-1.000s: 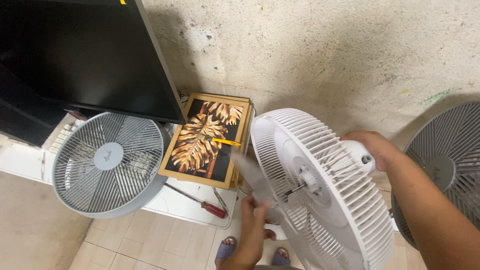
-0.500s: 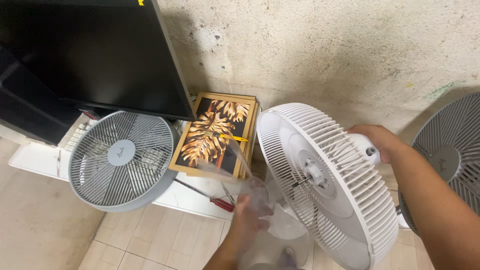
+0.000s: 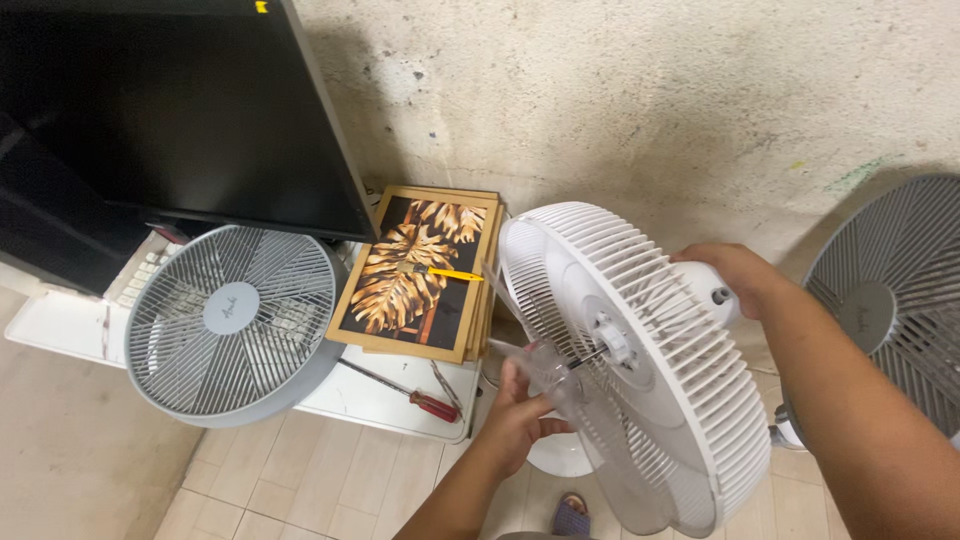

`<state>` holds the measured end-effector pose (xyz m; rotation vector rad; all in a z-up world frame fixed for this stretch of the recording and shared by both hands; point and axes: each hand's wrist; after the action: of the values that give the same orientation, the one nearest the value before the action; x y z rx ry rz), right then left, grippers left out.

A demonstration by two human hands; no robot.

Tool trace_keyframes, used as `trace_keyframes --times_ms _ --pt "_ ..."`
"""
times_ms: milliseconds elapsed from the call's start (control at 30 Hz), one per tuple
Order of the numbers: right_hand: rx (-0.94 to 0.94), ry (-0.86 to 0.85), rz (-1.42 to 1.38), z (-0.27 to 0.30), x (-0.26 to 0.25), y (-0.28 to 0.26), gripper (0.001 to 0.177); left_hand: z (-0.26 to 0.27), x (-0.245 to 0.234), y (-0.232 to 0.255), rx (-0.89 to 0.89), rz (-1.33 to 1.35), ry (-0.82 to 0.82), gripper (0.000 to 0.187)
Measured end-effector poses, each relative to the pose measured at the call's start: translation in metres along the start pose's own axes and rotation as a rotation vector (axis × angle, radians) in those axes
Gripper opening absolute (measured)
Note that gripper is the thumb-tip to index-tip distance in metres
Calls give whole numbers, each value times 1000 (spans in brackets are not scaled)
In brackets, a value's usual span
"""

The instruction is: The person assembles a white electric fan by hand. They attach the fan blades to the motor hub, secure the central cap, and then fit the front grille onto the fan head.

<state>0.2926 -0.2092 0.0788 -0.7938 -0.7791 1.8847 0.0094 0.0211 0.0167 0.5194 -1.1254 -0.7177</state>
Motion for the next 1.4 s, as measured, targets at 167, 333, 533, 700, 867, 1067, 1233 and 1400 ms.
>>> trace_keyframes --times_ms 167,333,533,700,867,1067,1233,1400 --pt "-2 -24 -9 3 2 -4 32 -3 -7 -7 -22 42 13 86" --pt "25 -27 28 4 1 -6 33 -7 -1 -5 30 -53 55 88" --pt "16 -38 38 3 0 -4 34 -5 19 2 113 -257 153 83" --pt "4 -50 69 4 1 -4 35 -8 32 5 27 -285 179 81" --pt "25 -29 95 7 1 -3 35 -25 44 3 -48 -240 206 81" --pt "-86 -125 34 -2 -9 6 36 -30 45 2 -52 -253 224 84" --pt "-177 -16 -42 -22 -13 17 31 -28 47 8 -65 -241 202 87" --pt "-889 583 243 -1 -17 34 19 -20 46 16 -178 -301 189 89"
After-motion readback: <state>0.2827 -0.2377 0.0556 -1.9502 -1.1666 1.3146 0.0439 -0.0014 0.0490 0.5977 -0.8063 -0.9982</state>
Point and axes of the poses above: each hand's wrist, its own z-axis away from the middle knuckle, its own x-axis out of the palm, y = z × x, and after that the axes turned 1 degree about y, right-handed
